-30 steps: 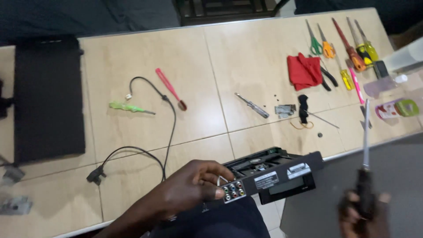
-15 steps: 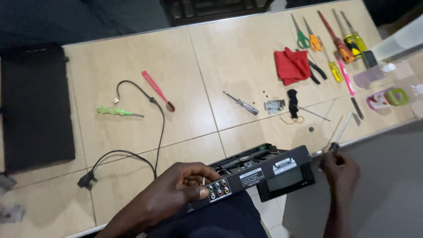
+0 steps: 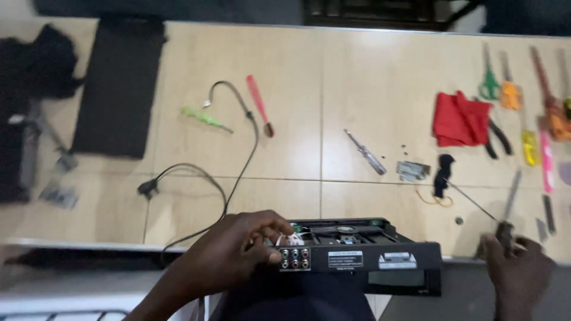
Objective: The person uses a screwdriver to loosen screws on the back of a DVD player, then rotates the unit to access the interior. They connect a power cable to the internal circuit board and continue adjusting internal components.
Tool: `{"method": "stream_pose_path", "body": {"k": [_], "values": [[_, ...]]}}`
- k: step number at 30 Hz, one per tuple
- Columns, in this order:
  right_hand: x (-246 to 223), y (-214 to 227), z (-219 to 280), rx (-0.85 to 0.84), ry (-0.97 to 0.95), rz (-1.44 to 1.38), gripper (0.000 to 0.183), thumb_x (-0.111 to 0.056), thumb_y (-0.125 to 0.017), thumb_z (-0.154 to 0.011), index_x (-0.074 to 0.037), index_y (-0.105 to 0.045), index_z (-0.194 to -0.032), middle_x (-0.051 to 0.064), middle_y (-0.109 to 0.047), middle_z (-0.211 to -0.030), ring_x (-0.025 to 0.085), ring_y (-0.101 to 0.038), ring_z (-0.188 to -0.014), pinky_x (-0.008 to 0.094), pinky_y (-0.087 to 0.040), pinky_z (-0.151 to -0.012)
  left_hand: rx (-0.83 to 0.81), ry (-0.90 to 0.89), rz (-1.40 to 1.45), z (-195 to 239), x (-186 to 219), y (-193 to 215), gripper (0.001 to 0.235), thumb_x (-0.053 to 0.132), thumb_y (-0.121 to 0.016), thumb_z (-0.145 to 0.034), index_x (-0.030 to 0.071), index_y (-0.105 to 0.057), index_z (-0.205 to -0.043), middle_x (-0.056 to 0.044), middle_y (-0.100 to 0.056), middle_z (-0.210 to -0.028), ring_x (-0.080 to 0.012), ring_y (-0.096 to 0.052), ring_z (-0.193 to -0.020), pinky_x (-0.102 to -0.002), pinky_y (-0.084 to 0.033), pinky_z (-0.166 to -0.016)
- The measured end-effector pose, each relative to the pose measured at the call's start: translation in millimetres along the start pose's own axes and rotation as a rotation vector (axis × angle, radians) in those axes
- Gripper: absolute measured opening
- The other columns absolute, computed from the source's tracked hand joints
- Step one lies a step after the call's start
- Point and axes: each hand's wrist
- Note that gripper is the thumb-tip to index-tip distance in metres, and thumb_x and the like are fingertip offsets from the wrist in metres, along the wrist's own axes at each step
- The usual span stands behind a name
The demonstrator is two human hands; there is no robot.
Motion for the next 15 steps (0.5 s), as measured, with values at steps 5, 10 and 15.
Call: {"method": "stream_pose_path", "body": {"k": [5, 10, 15], "values": [[58.2, -61.0, 1.4, -0.100, 0.029, -0.742, 0.042, -0.036, -0.066, -0.137, 0.001, -0.057, -0.120, 0.018, -0.059, -0.091, 0.028, -0.061, -0.074, 0.034, -0.043, -0.057, 0.207, -0.181, -0.094, 3.7, -10.9, -10.1, 0.037, 0.035, -0.073, -0.071, 0.024, -0.072, -0.106, 0.004, -0.084, -0.101, -0.0137, -0.078, -0.086, -0.032, -0.054, -0.070], [-155.8, 69.9, 34.4, -1.031, -0.774, -0.781, 0.088, -0.085, -0.006, -0.105, -0.029, -0.048, -0.158, 0.035, -0.052, -0.142, 0.061, -0.047, -0.099, 0.059, -0.035, -0.079, 0.393, -0.391, -0.165, 11.1, -22.0, -16.4, 0.034, 0.041, -0.072, -0.086, 0.016, -0.073, -0.109, -0.001, -0.077, -0.108, -0.0226, -0.066, -0.096, -0.039, -0.049, -0.079], [-152.5, 24.7, 33.0, -1.135, -0.774, -0.820, 0.065, -0.070, -0.022, -0.111, -0.033, -0.057, -0.152, 0.055, -0.060, -0.113, 0.067, -0.058, -0.088, 0.057, -0.043, -0.077, 0.904, -0.091, 0.143, 18.6, -92.6, -25.4, 0.033, 0.027, -0.067, -0.085, 0.015, -0.077, -0.115, -0.002, -0.073, -0.127, -0.0165, -0.065, -0.124, -0.037, -0.059, -0.095]]}}
Point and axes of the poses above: each hand's wrist, its own z-axis away from the middle knuckle, its own y-axis out of the back of the hand, x = y × z
